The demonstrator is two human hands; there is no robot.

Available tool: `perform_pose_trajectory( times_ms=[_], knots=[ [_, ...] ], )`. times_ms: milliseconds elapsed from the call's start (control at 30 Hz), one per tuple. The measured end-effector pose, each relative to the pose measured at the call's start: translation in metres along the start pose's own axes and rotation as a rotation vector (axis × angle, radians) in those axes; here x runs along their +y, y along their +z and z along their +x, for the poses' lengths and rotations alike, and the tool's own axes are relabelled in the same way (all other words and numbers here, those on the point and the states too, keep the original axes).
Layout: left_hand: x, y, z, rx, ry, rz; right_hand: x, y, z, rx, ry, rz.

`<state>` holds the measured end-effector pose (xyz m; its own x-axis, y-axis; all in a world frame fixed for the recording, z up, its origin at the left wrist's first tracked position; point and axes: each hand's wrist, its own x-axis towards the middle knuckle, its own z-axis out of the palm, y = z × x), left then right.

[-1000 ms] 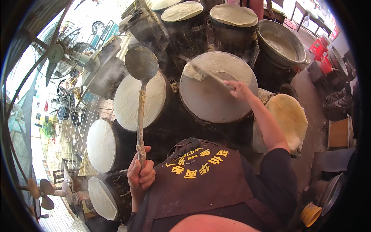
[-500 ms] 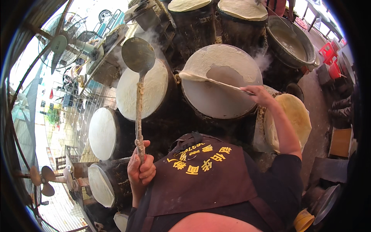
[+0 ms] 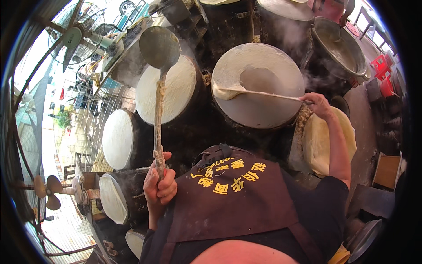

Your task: The person ladles batter onto multiple hot round griddles, spreads it into thin crepes using a wooden spreader, and removes finished crepes to a stack. The process repeats across several griddles in a continuous workflow.

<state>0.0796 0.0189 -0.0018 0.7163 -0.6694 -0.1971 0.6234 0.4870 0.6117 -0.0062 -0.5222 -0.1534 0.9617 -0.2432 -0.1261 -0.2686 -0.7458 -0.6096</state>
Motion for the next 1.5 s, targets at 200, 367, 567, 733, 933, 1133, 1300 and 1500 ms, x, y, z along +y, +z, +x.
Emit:
perform_pose_trajectory(
  times_ms=[200,367,567,733,933,1133,1300,1500],
  knots=[
    [0.0,0.015,0.003,-0.024,-0.023,-0.002,-0.026,0.036,0.049,0.146,-0.1,0.073],
    [-0.004,0.011,-0.008,-0.017,0.01,-0.016,-0.019,0.013,0.015,-0.051,-0.044,-0.06],
    [-0.01,0.027,-0.009,0.034,0.001,0.008,0.006,0.027,0.026,0.252,-0.1,0.038],
    [-0.009,0.026,-0.005,-0.044,-0.087,0.013,-0.02,0.035,-0.014,0.137,-0.195,-0.048],
    [-0.005,0.007,-0.007,-0.04,-0.162,-0.046,-0.01,0.031,-0.138,0.205,0.038,0.028],
    [0.017,-0.012,-0.005,-0.157,-0.23,-0.059,-0.125,0.14,-0.132,0.236,0.217,0.76],
    [0.038,-0.018,-0.007,-0.328,-0.21,-0.011,-0.23,0.24,-0.044,0.196,0.247,0.927],
    [0.053,-0.032,-0.017,-0.422,-0.233,-0.047,-0.239,0.259,-0.054,0.213,0.352,0.881]
  ],
)
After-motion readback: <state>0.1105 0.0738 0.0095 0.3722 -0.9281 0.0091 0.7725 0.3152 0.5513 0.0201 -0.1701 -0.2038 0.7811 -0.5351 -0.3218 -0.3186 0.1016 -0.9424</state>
